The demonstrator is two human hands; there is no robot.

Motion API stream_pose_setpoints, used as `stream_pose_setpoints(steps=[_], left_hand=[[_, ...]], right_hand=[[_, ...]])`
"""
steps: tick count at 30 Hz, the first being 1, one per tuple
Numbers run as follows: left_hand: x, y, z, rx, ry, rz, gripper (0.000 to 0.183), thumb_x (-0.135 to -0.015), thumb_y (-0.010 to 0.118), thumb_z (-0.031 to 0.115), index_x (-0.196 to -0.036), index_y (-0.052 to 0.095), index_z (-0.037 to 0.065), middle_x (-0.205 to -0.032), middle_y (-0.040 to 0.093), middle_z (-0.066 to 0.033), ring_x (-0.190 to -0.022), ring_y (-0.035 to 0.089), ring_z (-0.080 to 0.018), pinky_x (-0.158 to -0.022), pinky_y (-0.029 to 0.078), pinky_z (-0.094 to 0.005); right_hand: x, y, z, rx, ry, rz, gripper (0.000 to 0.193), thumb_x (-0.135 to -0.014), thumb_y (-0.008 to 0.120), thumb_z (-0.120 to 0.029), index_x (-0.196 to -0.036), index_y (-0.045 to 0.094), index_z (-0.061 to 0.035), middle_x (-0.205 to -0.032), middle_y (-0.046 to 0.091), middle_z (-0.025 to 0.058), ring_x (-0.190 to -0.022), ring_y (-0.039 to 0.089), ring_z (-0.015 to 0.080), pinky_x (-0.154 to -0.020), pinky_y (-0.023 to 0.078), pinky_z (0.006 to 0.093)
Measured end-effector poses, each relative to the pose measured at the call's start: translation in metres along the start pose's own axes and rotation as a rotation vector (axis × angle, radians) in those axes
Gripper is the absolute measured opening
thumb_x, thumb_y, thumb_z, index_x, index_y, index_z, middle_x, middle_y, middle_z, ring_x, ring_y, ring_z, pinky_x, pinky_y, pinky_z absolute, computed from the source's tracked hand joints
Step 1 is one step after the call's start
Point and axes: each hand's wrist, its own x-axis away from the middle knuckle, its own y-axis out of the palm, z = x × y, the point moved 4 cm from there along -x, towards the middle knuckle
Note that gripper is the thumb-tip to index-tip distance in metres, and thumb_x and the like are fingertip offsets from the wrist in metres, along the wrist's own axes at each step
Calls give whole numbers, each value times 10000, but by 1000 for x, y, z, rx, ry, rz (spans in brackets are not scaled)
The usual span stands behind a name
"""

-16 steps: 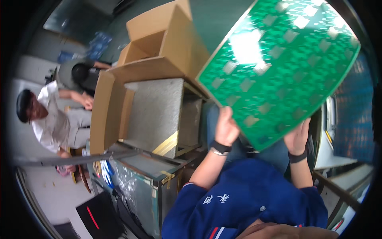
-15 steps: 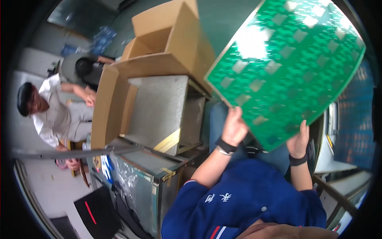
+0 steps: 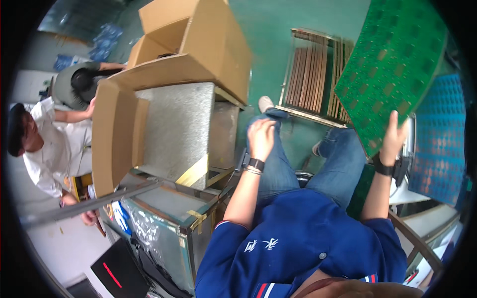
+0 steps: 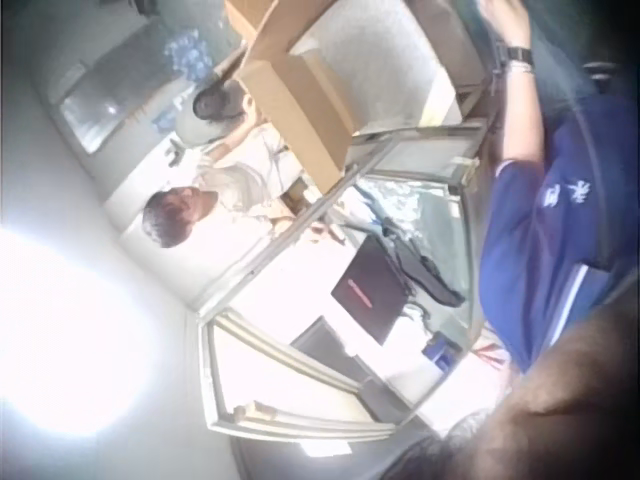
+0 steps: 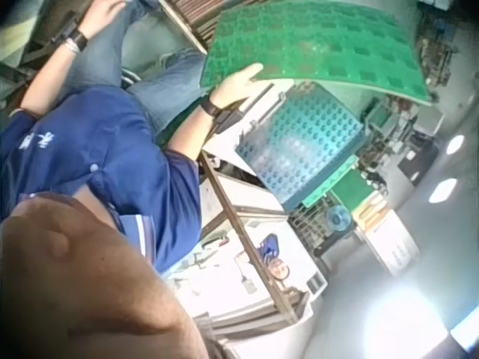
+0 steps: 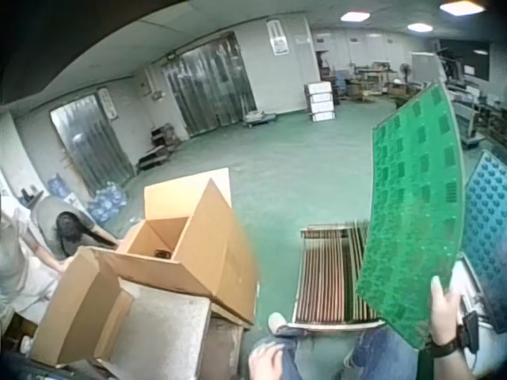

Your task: The recorder picks up large green printed circuit boards from a drying/storage rack and inspects both sides for quality control.

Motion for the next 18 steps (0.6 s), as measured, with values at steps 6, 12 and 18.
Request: stream_pose_setpoints(steps=[6, 12, 18], left_hand=[[9, 41, -36, -376, -46, 54, 189, -798, 578, 213, -974, 644, 199, -1201, 532, -19, -1228, 395, -262, -981, 312, -510], [-11, 45, -36, -345, -77, -18, 131, -784, 593, 190, -895, 663, 193, -1102, 586, 7, -1176, 430, -249, -955, 345, -416], [-19, 49, -37, -321, -78, 5, 114, -763, 596, 168, -857, 662, 163, -1048, 608, 10, -1119, 484, -239, -938, 365, -394]], right_hand=[[-15, 31, 67, 221, 34, -38, 298, -931, 512, -163, -1137, 517, 51, -973, 636, 131, -837, 568, 147, -745, 458, 283], [-15, 80, 138, 457, -62, -40, 334, -894, 522, -148, -1178, 510, 27, -887, 628, 222, -724, 616, 257, -675, 477, 345], [-9, 101, 209, 515, 28, -79, 399, -864, 540, -118, -1248, 480, -26, -978, 616, 235, -871, 625, 354, -763, 487, 375]])
